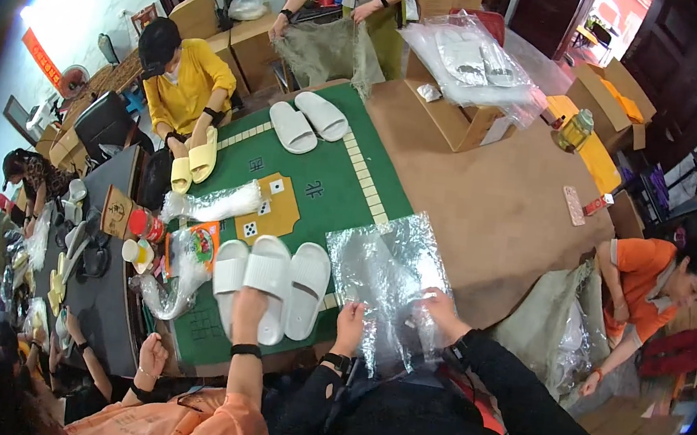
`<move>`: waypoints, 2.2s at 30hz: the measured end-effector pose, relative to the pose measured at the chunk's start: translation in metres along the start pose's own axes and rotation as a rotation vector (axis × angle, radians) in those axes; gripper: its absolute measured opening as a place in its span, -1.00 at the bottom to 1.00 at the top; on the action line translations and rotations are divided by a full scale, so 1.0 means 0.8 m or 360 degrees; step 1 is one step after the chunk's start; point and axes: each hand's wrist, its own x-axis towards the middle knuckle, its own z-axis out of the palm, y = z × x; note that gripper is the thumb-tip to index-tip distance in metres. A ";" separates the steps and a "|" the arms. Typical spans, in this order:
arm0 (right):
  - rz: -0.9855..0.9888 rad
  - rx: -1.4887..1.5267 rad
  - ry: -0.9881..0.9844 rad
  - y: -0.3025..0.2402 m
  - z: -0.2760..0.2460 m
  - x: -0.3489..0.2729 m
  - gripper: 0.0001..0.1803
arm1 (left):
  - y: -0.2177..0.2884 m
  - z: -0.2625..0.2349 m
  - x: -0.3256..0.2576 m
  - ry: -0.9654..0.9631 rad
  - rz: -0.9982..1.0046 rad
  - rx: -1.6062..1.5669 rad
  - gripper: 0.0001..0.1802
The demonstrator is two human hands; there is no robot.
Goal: Packing slippers into plastic bags and bubble wrap for shipping.
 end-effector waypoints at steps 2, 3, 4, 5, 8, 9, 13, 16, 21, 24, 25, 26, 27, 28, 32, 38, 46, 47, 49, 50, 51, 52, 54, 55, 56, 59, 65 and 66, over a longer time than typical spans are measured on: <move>-0.0129 -0.0251 0.0549 -0.003 -0.008 0.004 -0.57 | -0.007 -0.001 0.006 0.0085 0.0078 0.0300 -0.75; -0.0266 -0.0502 0.1093 -0.006 -0.013 0.006 -0.58 | -0.011 -0.002 0.008 0.0176 0.0162 0.0602 -0.75; -0.0269 -0.0506 0.1067 -0.020 -0.004 0.001 -0.58 | -0.026 -0.012 0.009 0.0197 0.0192 0.0584 -0.76; -0.0678 -0.0793 0.1156 -0.045 0.006 -0.015 -0.58 | -0.029 -0.015 0.010 0.0204 0.0181 0.0583 -0.76; -0.1398 -0.1235 0.0516 -0.055 0.020 -0.032 -0.55 | 0.034 0.010 0.003 0.0103 -0.0193 0.0408 -0.78; -0.1284 -0.1348 0.0137 -0.052 0.030 -0.029 -0.47 | 0.006 0.011 0.014 0.0080 -0.0193 0.0410 -0.78; -0.0715 -0.1878 -0.0389 -0.054 0.090 -0.027 -0.26 | -0.032 -0.026 0.017 0.0265 -0.0364 0.0488 -0.78; -0.0587 -0.2091 -0.0354 -0.029 0.107 0.001 -0.24 | -0.047 -0.043 -0.001 0.0565 0.0082 0.0454 -0.69; -0.0561 -0.2194 -0.0023 -0.013 0.112 0.019 -0.24 | 0.048 -0.040 -0.027 0.0606 0.0239 0.0799 -0.62; -0.0673 -0.2079 -0.0069 -0.028 0.123 0.013 -0.27 | 0.066 -0.051 -0.014 0.0985 0.0375 0.1054 -0.48; -0.0701 -0.1955 -0.0164 -0.028 0.123 0.013 -0.30 | 0.071 -0.053 -0.006 0.1273 0.0389 0.1139 -0.40; -0.0759 -0.2023 -0.0139 -0.029 0.125 0.009 -0.30 | 0.072 -0.060 0.006 0.1404 0.0371 0.1168 -0.28; -0.0761 -0.2022 -0.0136 -0.029 0.128 0.007 -0.30 | 0.066 -0.074 0.019 0.1404 0.0375 0.1167 -0.28; -0.0754 -0.1990 -0.0157 -0.029 0.131 0.006 -0.32 | 0.059 -0.093 0.033 0.1345 0.0299 0.1274 -0.25; -0.0746 -0.2034 -0.0203 -0.023 0.124 0.007 -0.38 | 0.069 -0.122 0.069 0.1254 0.0198 0.1606 -0.52; -0.0786 -0.1504 -0.0313 -0.007 0.088 0.016 -0.48 | 0.124 -0.081 0.050 0.1055 0.0493 0.0797 -0.81; -0.0055 -0.1118 0.0186 -0.024 -0.004 -0.056 -0.64 | 0.108 0.082 0.001 0.0480 0.0501 0.0870 -0.77; 0.0008 -0.1173 0.0353 -0.015 -0.020 -0.061 -0.72 | 0.102 0.098 0.001 0.0490 0.0578 0.0873 -0.75; 0.0050 -0.1120 0.0747 0.007 -0.050 -0.064 -0.77 | 0.089 0.120 0.002 0.0316 0.0387 0.0805 -0.71; 0.0057 -0.1129 0.0745 0.008 -0.055 -0.066 -0.77 | 0.076 0.123 0.002 0.0188 0.0444 0.0822 -0.70; -0.0110 -0.1026 0.0777 0.009 -0.057 -0.066 -0.79 | 0.064 0.124 0.002 0.0062 0.0500 0.0839 -0.68; -0.0288 -0.0919 0.0785 0.005 -0.051 -0.064 -0.80 | 0.027 0.114 0.001 0.0127 0.0695 0.0781 -0.64; -0.0528 -0.1019 0.0542 0.011 -0.069 -0.060 -0.82 | 0.030 0.117 -0.022 -0.0197 0.0498 0.0810 -0.65; -0.0708 -0.1062 0.0418 0.022 -0.069 -0.051 -0.81 | 0.029 0.107 -0.030 -0.0281 0.0493 0.0878 -0.66; -0.0757 -0.1106 0.0269 0.020 -0.052 -0.038 -0.77 | 0.014 0.082 -0.038 -0.0441 0.0364 0.1021 -0.66; -0.1129 -0.1170 0.0231 0.031 -0.027 0.002 -0.67 | -0.003 0.049 -0.075 -0.0771 0.0424 0.1410 -0.63; -0.0592 -0.1274 0.0224 -0.003 0.018 0.048 -0.62 | -0.003 0.031 -0.108 -0.0990 0.0865 0.2074 -0.52; -0.0533 -0.1150 0.0146 -0.003 0.006 0.054 -0.63 | -0.004 0.037 -0.108 -0.0925 0.0927 0.2080 -0.52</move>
